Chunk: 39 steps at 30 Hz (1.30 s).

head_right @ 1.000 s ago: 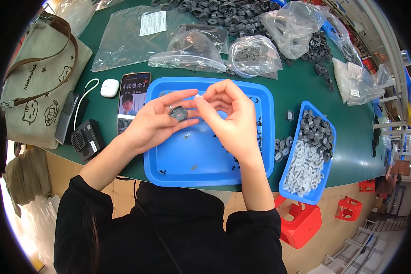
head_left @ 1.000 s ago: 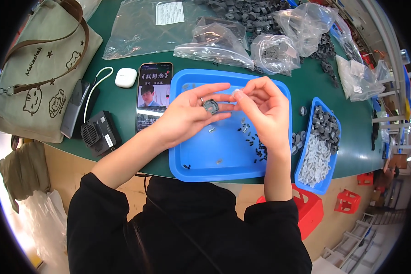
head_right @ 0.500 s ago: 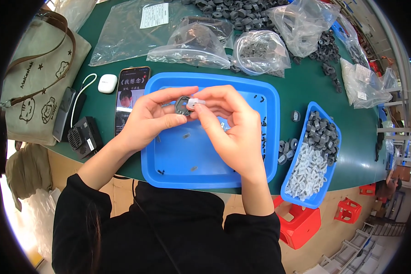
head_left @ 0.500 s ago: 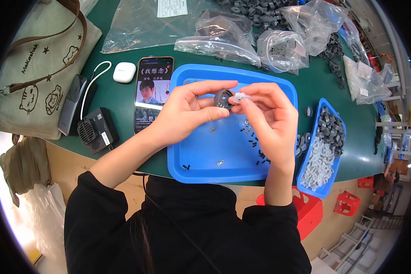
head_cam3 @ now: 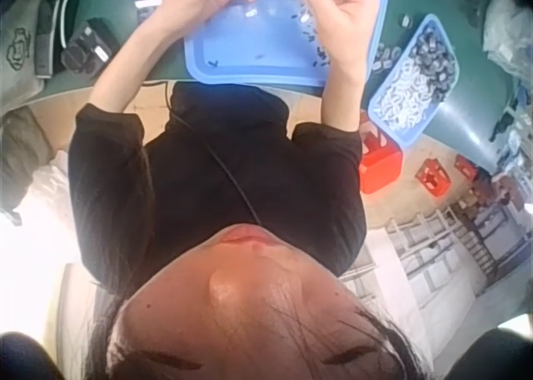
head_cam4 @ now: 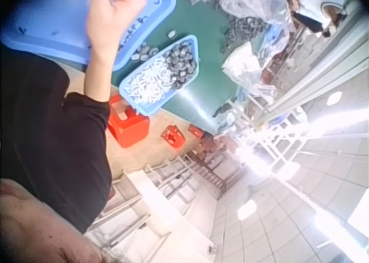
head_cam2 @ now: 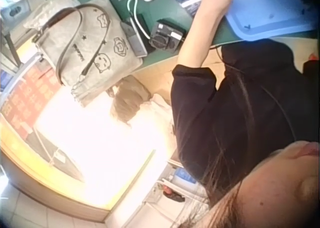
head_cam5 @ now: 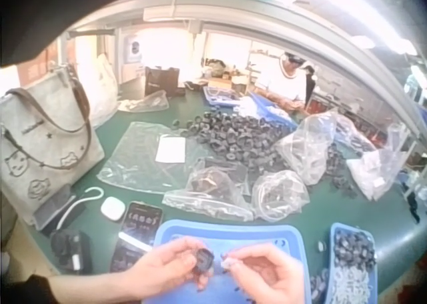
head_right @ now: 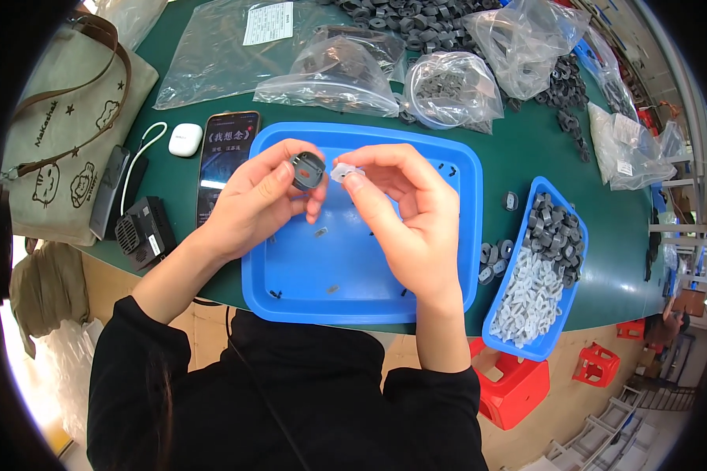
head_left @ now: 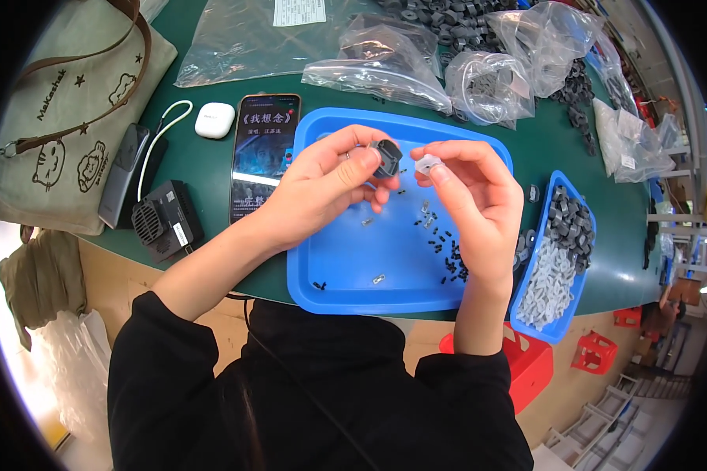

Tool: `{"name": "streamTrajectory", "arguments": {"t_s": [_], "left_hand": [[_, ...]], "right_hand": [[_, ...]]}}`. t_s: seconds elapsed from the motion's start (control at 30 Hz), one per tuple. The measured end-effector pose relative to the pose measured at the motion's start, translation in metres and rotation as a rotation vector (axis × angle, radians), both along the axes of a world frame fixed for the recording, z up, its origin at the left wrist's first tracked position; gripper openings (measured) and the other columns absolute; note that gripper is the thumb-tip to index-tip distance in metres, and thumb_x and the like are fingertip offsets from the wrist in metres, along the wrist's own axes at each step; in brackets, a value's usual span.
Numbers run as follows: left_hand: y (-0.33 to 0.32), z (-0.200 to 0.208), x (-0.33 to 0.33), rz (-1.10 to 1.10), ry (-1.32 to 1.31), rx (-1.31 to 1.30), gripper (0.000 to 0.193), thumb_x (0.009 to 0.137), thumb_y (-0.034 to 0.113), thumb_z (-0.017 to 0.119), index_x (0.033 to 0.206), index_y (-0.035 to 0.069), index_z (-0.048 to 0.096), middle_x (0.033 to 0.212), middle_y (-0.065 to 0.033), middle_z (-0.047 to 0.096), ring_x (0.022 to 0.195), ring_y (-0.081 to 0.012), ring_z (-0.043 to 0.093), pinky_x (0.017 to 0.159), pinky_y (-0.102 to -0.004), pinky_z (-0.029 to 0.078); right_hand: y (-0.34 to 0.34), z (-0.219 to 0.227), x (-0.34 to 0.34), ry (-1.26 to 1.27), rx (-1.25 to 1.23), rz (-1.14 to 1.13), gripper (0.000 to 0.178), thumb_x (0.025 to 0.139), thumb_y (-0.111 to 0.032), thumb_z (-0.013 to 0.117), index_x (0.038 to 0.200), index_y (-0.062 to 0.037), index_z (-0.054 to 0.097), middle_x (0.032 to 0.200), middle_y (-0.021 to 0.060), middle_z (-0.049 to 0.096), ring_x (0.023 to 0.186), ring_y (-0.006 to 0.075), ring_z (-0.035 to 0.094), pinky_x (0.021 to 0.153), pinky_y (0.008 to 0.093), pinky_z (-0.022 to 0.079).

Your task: The person assembles small plastic components by taking grey housings and white inserts from trays and fitting the inserts into the housings by hand.

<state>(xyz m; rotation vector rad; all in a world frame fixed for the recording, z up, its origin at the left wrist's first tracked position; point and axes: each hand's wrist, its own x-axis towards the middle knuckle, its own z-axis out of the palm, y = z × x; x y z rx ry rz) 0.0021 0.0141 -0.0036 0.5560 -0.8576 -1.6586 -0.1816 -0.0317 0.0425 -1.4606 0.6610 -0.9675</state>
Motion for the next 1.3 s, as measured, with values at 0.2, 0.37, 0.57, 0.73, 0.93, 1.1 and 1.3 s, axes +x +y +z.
{"name": "streamTrajectory", "arguments": {"t_s": [0.2, 0.37, 0.57, 0.73, 0.93, 1.1, 1.3], "left_hand": [[-0.001, 0.008, -0.004, 0.026, 0.014, 0.116, 0.033, 0.096, 0.033, 0.045, 0.108, 0.003, 0.050, 0.094, -0.0093, 0.055, 0.081, -0.0161, 0.052, 0.073, -0.0302, 0.044], [-0.003, 0.004, 0.004, 0.021, 0.147, 0.154, 0.034, 0.096, 0.034, 0.044, 0.106, 0.003, 0.053, 0.081, -0.0067, 0.054, 0.073, -0.0134, 0.051, 0.064, -0.0277, 0.042], [-0.004, 0.006, 0.005, -0.091, 0.154, 0.268, 0.034, 0.095, 0.035, 0.046, 0.103, 0.003, 0.055, 0.076, -0.0056, 0.052, 0.071, -0.0131, 0.051, 0.062, -0.0270, 0.041], [-0.003, 0.007, 0.006, -0.093, 0.106, 0.311, 0.035, 0.094, 0.036, 0.048, 0.095, 0.002, 0.059, 0.083, -0.0066, 0.057, 0.075, -0.0150, 0.053, 0.070, -0.0294, 0.046], [-0.004, 0.008, 0.004, -0.043, 0.049, 0.295, 0.035, 0.093, 0.033, 0.052, 0.099, 0.000, 0.060, 0.093, -0.0081, 0.061, 0.078, -0.0132, 0.055, 0.074, -0.0267, 0.046], [-0.006, 0.010, 0.004, -0.036, -0.010, 0.298, 0.036, 0.094, 0.032, 0.049, 0.106, 0.000, 0.058, 0.093, -0.0077, 0.060, 0.077, -0.0129, 0.054, 0.074, -0.0258, 0.046], [-0.004, 0.001, 0.001, -0.065, -0.038, 0.335, 0.035, 0.095, 0.033, 0.047, 0.100, 0.001, 0.059, 0.086, -0.0063, 0.059, 0.069, -0.0117, 0.051, 0.064, -0.0255, 0.044]], "right_hand": [[0.000, 0.003, -0.003, -0.029, 0.101, 0.109, 0.022, 0.084, 0.005, 0.057, 0.106, 0.0063, 0.059, 0.095, 0.0095, 0.063, 0.090, 0.0128, 0.061, 0.079, 0.0238, 0.049], [0.001, 0.000, -0.001, 0.042, 0.021, 0.090, 0.026, 0.083, 0.007, 0.058, 0.108, 0.0061, 0.059, 0.100, 0.0106, 0.062, 0.090, 0.0142, 0.061, 0.079, 0.0243, 0.050], [0.000, -0.007, 0.002, 0.054, -0.066, 0.083, 0.026, 0.081, 0.007, 0.058, 0.107, 0.0052, 0.061, 0.103, 0.0113, 0.060, 0.089, 0.0148, 0.062, 0.080, 0.0253, 0.051], [-0.001, -0.008, 0.004, 0.200, -0.169, 0.024, 0.027, 0.081, 0.007, 0.059, 0.108, 0.0036, 0.061, 0.103, 0.0106, 0.061, 0.087, 0.0153, 0.063, 0.079, 0.0253, 0.051], [0.001, -0.005, 0.003, 0.118, -0.059, 0.034, 0.023, 0.081, 0.007, 0.059, 0.104, 0.0046, 0.060, 0.098, 0.0108, 0.063, 0.086, 0.0148, 0.064, 0.077, 0.0250, 0.051], [0.000, 0.002, 0.002, 0.134, -0.093, -0.099, 0.015, 0.079, 0.005, 0.062, 0.094, 0.0043, 0.061, 0.093, 0.0093, 0.065, 0.085, 0.0151, 0.064, 0.076, 0.0258, 0.051], [-0.006, -0.006, 0.003, 0.236, -0.388, -0.063, 0.015, 0.073, 0.000, 0.068, 0.087, -0.0006, 0.064, 0.094, 0.0099, 0.062, 0.086, 0.0176, 0.061, 0.076, 0.0283, 0.049]]}}
